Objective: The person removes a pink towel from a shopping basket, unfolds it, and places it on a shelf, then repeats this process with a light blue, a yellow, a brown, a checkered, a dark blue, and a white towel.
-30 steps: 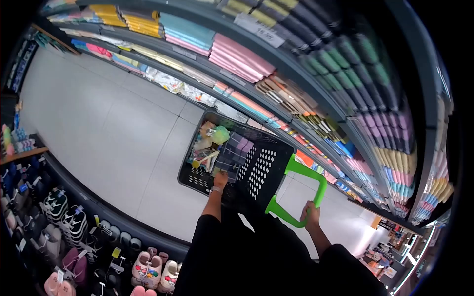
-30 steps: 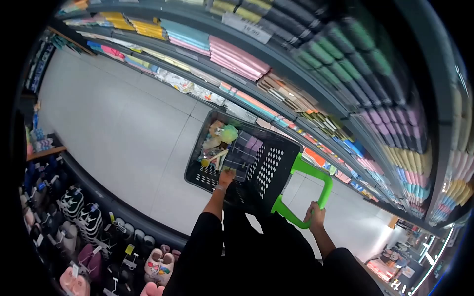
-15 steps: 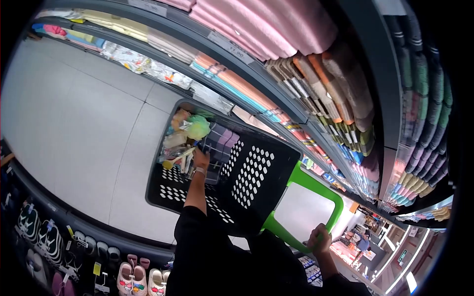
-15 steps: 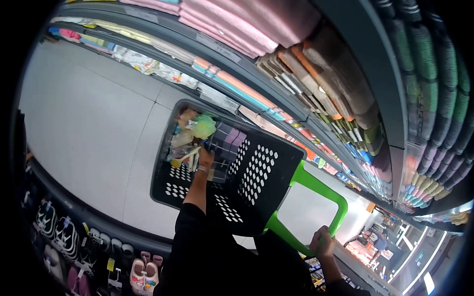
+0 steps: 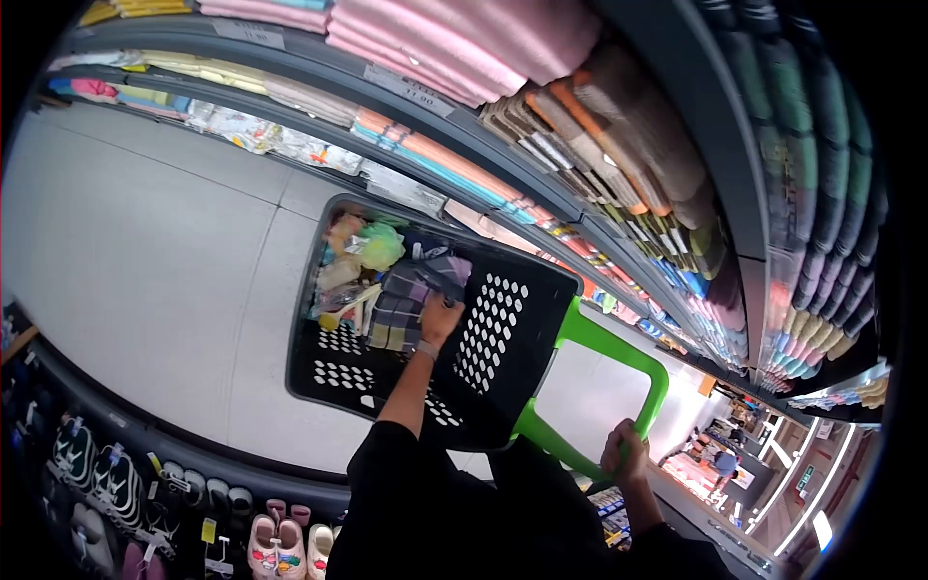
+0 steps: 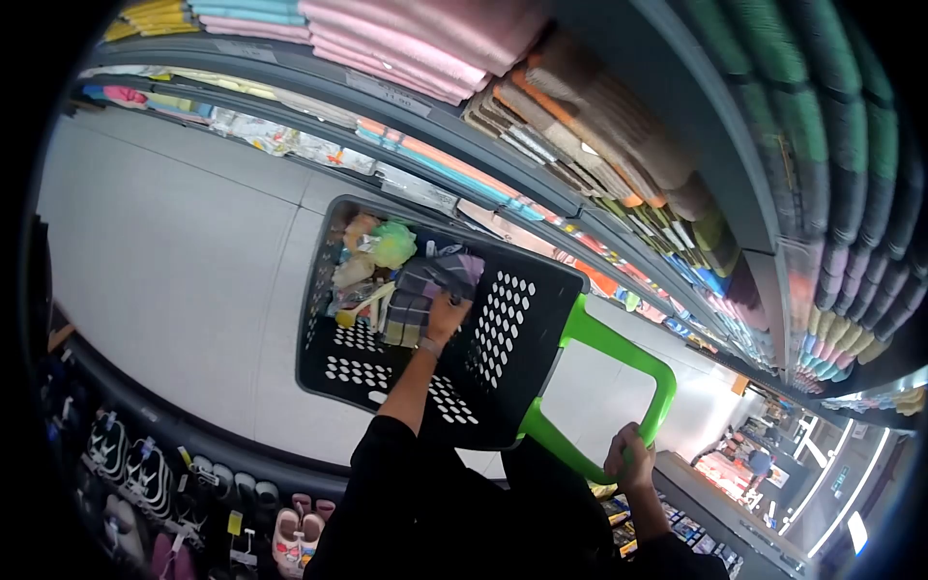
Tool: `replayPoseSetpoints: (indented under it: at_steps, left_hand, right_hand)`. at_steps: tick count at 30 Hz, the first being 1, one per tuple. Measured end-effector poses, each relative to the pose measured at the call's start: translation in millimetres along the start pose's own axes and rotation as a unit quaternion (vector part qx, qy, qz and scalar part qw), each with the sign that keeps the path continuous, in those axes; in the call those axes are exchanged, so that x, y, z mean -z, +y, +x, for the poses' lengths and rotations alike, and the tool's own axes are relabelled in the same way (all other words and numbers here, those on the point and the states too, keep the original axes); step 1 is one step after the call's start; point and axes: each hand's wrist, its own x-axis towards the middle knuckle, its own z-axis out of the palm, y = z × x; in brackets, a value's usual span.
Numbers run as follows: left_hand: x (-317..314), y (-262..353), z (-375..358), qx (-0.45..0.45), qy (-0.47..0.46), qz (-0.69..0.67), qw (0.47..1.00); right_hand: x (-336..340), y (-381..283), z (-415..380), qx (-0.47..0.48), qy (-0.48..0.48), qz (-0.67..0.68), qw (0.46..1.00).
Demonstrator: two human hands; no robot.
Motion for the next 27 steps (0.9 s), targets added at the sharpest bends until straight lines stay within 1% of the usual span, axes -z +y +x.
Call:
replayPoseSetpoints:
  at_steps: [1, 2, 3, 4, 5, 6, 7, 9, 10, 11, 12, 13, 15, 16, 17, 18, 19, 20, 21, 23, 25, 27]
  left_hand:
    - [15, 37, -17, 0.014, -0.04, -0.057, 0.997]
    - [16, 51, -30, -0.002, -0.031, -0.088, 0.996]
    - [19, 63, -45, -0.019, -0.023, -0.118, 0.993]
    - [31, 82, -58, 0.061, -0.101, -0.21, 0.971]
    - [42, 102, -74, 0.074, -0.109, -0.21, 0.969]
    - [57, 128, -90, 0.063, -0.112, -0.215, 0.968]
    - [73, 155, -106, 0.051, -0.116, -0.22, 0.967]
    - [99, 205, -135, 0.011, -0.125, -0.205, 0.971]
    - [112, 229, -148, -0.021, -0.137, -0.173, 0.975]
    - [122, 251, -161, 0.001, -0.17, -0.207, 0.963]
    - [135, 282, -175, -0.04, -0.17, -0.181, 0.968]
    - [148, 313, -189, -0.081, -0.172, -0.155, 0.97]
    - [165, 362, -214, -0.147, -0.192, -0.115, 0.963]
    - [173, 386, -225, -0.157, -0.211, -0.105, 0.959]
    - [178, 404, -237, -0.175, -0.221, -0.115, 0.953]
    - [184, 422, -248, -0.171, -0.245, -0.107, 0.948]
    - [189, 438, -259, -0.165, -0.269, -0.098, 0.944]
    - [190, 450, -268, -0.184, -0.286, -0.094, 0.936]
    - [192, 461, -279, -0.2, -0.293, -0.084, 0.931]
    - [192, 480, -296, -0.257, -0.315, -0.04, 0.913]
    - [188, 497, -314, -0.27, -0.323, 0.0, 0.907]
    - [183, 508, -328, -0.283, -0.328, 0.041, 0.901]
  right_hand:
    - [0, 0, -1, -0.002, 0.004, -0.001, 1.0]
    - [0, 0, -2, 0.004, 0.009, -0.008, 1.0]
    - [-2, -2, -3, -0.005, 0.013, 0.019, 1.0]
    - [2, 1, -2, 0.03, 0.003, -0.01, 0.999]
    - [5, 5, 1, 0.066, -0.007, -0.038, 0.997]
    - [5, 7, 1, 0.097, 0.006, -0.027, 0.995]
    - [15, 8, 5, 0.087, -0.026, -0.063, 0.994]
    - [2, -11, -11, 0.098, 0.051, -0.112, 0.988]
    - [3, -19, -18, 0.104, 0.045, -0.1, 0.988]
    - [8, -27, -24, 0.261, 0.111, -0.227, 0.932]
    - [12, -35, -31, 0.404, 0.178, -0.341, 0.83]
    - [12, -44, -42, 0.407, 0.184, -0.328, 0.833]
    - [10, -66, -65, 0.399, 0.086, -0.21, 0.888]
    - [13, -69, -69, 0.311, -0.006, -0.174, 0.934]
    - [10, -70, -70, 0.268, -0.085, -0.097, 0.955]
    - [2, -70, -68, 0.224, -0.166, -0.02, 0.96]
    - [-6, -64, -61, 0.162, -0.255, 0.085, 0.95]
    - [-13, -62, -57, 0.097, -0.342, 0.186, 0.916]
    - [-18, -70, -66, 0.106, -0.343, 0.194, 0.913]
    - [-23, -89, -88, 0.01, -0.35, 0.352, 0.868]
    - [-12, -98, -94, 0.02, -0.352, 0.372, 0.858]
    - [-4, -101, -91, 0.062, -0.35, 0.282, 0.891]
